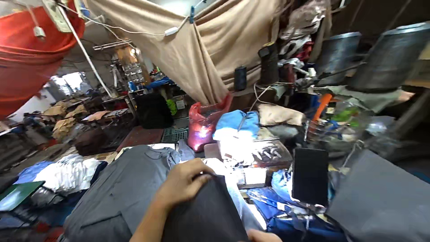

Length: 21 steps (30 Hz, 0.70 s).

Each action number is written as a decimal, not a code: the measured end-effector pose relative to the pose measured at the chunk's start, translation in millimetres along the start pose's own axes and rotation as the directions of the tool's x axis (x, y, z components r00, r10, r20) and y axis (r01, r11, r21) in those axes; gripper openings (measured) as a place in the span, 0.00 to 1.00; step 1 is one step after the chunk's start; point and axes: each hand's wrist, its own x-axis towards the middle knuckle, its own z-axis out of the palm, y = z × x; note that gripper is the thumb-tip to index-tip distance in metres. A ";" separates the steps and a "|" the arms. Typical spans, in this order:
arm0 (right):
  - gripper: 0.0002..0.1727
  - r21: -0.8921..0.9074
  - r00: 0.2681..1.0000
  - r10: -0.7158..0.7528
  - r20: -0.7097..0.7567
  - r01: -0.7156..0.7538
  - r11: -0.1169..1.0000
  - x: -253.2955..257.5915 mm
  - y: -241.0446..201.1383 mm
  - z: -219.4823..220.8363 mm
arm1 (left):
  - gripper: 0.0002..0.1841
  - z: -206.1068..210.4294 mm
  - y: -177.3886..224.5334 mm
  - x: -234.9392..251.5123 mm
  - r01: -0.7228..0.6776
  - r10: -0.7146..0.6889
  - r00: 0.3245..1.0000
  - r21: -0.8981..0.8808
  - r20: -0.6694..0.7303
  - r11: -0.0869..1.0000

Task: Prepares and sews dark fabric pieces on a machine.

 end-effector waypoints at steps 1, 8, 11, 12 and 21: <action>0.09 0.001 0.996 0.088 -0.028 -0.088 0.996 7.2 19.0 1.9 | 0.12 15.9 -20.7 7.8 0.086 -0.088 0.994 0.026 0.066 0.996; 0.17 -0.135 0.898 0.421 -0.127 -0.436 0.890 28.2 140.9 -1.4 | 0.14 114.8 -94.3 19.7 0.501 -0.482 0.838 -0.009 0.256 0.866; 0.16 -0.093 0.911 0.353 -0.215 -0.378 0.921 48.1 131.2 -2.6 | 0.13 113.5 -89.3 16.4 0.512 -0.494 0.847 -0.053 0.197 0.857; 0.16 -0.075 0.910 0.328 -0.254 -0.357 0.931 54.4 127.7 -1.4 | 0.13 111.9 -87.3 14.6 0.513 -0.495 0.848 -0.060 0.188 0.856; 0.12 -0.240 0.844 0.073 -0.531 -0.233 0.943 73.4 118.6 1.8 | 0.10 124.6 -79.3 24.5 0.515 -0.517 0.855 0.043 0.050 0.856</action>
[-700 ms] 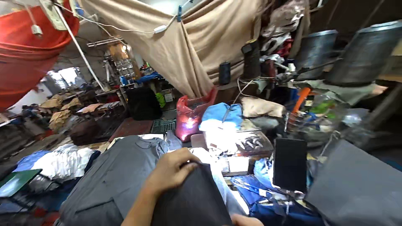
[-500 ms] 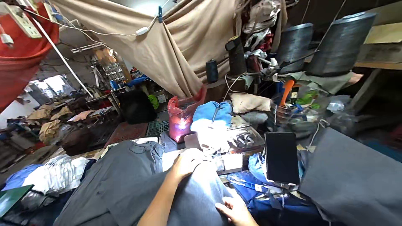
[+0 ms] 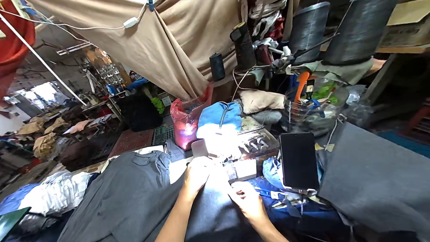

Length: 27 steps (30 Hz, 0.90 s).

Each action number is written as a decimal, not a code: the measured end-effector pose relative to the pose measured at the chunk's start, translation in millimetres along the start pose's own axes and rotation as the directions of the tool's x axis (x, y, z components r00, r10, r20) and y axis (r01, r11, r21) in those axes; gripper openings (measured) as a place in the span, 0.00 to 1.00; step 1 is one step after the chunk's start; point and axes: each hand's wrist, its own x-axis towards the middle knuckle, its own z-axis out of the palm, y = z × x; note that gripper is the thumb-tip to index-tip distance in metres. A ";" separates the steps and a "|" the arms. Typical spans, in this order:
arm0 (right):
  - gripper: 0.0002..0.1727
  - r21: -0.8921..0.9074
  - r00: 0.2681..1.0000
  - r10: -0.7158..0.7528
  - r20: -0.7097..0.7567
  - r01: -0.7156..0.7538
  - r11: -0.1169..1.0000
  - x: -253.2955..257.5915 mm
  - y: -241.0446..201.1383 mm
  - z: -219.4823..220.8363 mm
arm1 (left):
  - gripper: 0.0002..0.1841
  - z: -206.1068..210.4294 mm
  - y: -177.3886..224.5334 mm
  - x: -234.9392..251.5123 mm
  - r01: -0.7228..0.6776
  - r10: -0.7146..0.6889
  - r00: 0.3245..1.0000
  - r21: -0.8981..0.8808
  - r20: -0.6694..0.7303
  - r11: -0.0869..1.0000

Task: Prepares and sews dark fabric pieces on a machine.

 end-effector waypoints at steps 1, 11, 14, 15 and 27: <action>0.12 0.031 0.999 0.033 0.012 -0.033 0.999 2.6 1.9 1.1 | 0.10 5.1 -2.2 2.1 -0.009 0.010 1.000 0.005 -0.013 1.000; 0.07 0.240 0.919 0.193 0.345 -0.285 0.928 -16.2 9.4 -16.4 | 0.09 21.8 -14.5 -10.8 -0.180 0.176 0.981 -0.044 -0.085 0.983; 0.05 0.266 0.921 0.203 0.332 -0.298 0.917 -20.6 10.5 -16.9 | 0.10 25.4 -12.7 -13.0 -0.172 0.171 0.982 -0.013 -0.079 0.985; 0.05 0.273 0.922 0.199 0.331 -0.296 0.915 -19.5 10.6 -17.0 | 0.10 25.7 -11.7 -12.0 -0.147 0.145 0.986 -0.021 -0.079 0.989; 0.05 0.235 0.918 0.224 0.327 -0.309 0.922 1.5 -10.2 -20.7 | 0.13 21.1 0.8 10.5 0.077 -0.081 0.995 -0.074 -0.061 0.994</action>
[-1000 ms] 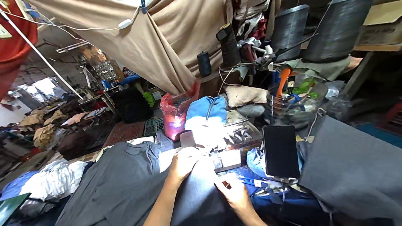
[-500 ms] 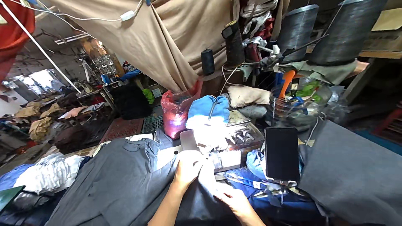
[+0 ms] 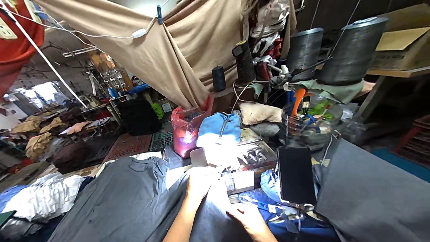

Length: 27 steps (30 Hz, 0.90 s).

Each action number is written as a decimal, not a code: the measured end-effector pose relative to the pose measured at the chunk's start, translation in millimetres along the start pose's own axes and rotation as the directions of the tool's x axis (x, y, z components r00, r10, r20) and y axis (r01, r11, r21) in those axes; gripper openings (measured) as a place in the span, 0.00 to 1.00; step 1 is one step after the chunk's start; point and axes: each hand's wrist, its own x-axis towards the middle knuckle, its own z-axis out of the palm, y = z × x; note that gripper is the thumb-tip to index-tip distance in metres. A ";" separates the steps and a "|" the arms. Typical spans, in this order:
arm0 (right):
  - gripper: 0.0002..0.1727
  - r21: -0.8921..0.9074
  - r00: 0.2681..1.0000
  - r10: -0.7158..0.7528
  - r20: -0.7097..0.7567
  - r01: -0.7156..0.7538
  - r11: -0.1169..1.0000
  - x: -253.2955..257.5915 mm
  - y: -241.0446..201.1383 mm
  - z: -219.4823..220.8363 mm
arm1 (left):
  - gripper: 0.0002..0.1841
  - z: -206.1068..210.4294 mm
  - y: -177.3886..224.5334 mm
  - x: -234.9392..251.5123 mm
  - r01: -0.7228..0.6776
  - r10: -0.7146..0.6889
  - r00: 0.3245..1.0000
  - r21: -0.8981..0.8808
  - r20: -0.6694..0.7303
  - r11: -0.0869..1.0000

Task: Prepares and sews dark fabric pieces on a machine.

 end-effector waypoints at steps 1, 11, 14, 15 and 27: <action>0.05 -0.013 1.000 0.001 -0.001 -0.001 1.000 -1.6 -1.8 0.1 | 0.13 0.3 0.1 -0.5 -0.013 0.013 1.000 -0.006 -0.011 1.000; 0.10 -0.029 0.980 -0.052 -0.190 0.047 0.998 32.6 -13.8 22.5 | 0.20 -31.4 52.8 30.0 0.142 -0.291 0.931 0.519 0.218 0.843; 0.11 0.045 0.956 -0.040 -0.292 0.056 0.997 35.7 -18.9 32.1 | 0.18 -15.9 39.6 31.9 0.177 -0.178 0.984 0.254 -0.017 0.951; 0.11 0.075 0.948 -0.021 -0.318 0.048 0.996 35.6 -20.0 35.3 | 0.17 -12.8 41.0 36.1 0.253 -0.246 0.967 0.139 -0.069 0.957; 0.16 -0.301 0.964 -0.249 -0.099 0.209 0.930 -11.5 22.4 -20.0 | 0.07 -54.0 -53.1 -130.1 -0.067 0.044 0.947 -0.061 -0.319 0.996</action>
